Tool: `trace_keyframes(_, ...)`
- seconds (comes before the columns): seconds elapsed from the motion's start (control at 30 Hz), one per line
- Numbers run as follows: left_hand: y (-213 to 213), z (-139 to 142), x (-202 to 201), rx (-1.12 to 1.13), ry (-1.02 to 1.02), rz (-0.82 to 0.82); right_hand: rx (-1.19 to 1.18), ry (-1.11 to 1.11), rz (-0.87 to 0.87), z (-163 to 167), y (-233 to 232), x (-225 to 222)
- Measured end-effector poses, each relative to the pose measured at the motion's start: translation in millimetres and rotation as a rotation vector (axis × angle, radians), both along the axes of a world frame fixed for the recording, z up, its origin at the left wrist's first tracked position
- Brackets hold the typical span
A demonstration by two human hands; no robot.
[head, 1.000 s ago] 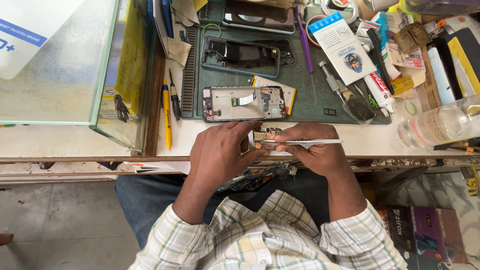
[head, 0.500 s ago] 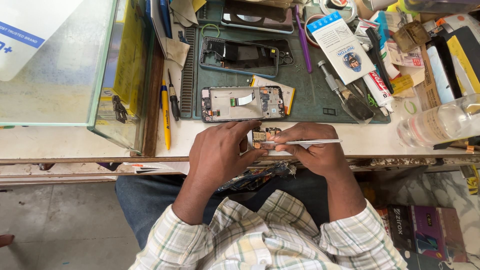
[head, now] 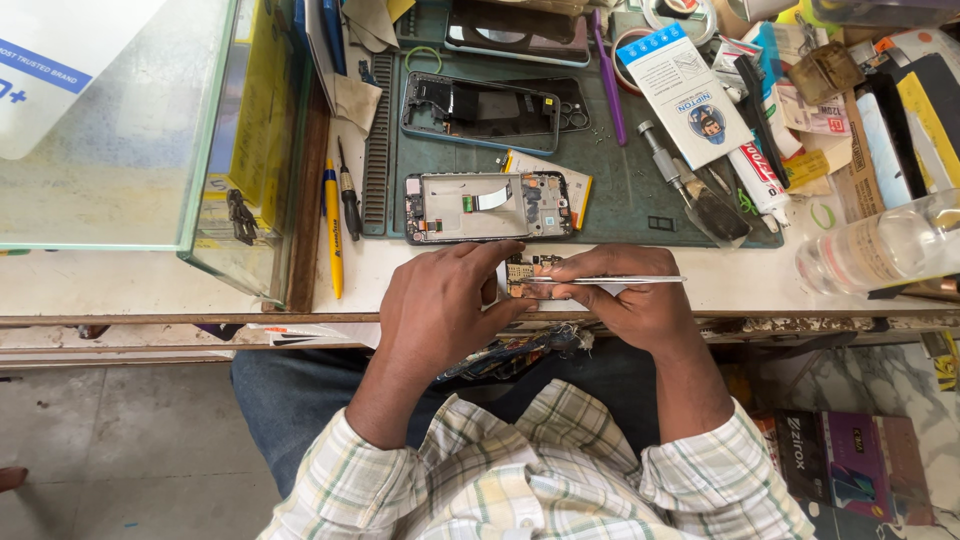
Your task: The person holds a disassembled phone motherboard on a repair bench and uses tweezers to pick and reposition small components on the board, working on it from different angles. They then set the board down and use a purple brush to brush over the phone parts on the mat.
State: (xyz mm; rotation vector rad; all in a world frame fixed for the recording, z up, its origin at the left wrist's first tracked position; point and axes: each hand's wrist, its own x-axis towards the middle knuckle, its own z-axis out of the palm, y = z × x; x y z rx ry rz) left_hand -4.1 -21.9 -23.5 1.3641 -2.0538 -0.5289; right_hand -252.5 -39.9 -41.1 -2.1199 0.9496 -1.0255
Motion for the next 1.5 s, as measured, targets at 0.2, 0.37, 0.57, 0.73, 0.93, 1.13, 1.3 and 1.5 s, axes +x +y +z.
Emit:
trace_keyframes(0.2,0.2,-0.6,-0.5,0.004,0.013,0.004,-0.036,-0.001,0.017,-3.9,-1.6,-2.5)
trace_keyframes(0.37,-0.4,0.0,-0.6,0.045,-0.007,0.005,-0.005,-0.043,0.029,-7.3,-1.3,-5.3)
trace_keyframes(0.57,-0.1,0.3,-0.3,0.023,-0.001,0.005,0.031,-0.069,0.032,-5.8,-1.2,-5.1)
trace_keyframes(0.73,-0.2,0.6,-0.5,0.053,-0.022,0.013,0.058,-0.101,0.104,-1.8,-0.9,-0.3)
trace_keyframes(0.93,-1.4,0.3,-0.5,0.042,-0.016,0.010,-0.081,0.021,0.092,1.0,-3.6,1.7)
trace_keyframes(1.13,0.4,0.5,-0.3,0.052,-0.013,0.016,-0.114,0.040,0.073,-0.2,-3.5,2.9)
trace_keyframes(1.3,0.9,1.3,1.0,0.052,-0.017,0.012,-0.018,-0.042,0.052,-1.3,-0.2,1.6)
trace_keyframes(1.5,0.9,1.9,1.1,0.046,-0.017,0.012,-0.033,-0.045,0.064,-1.8,-1.2,2.2)
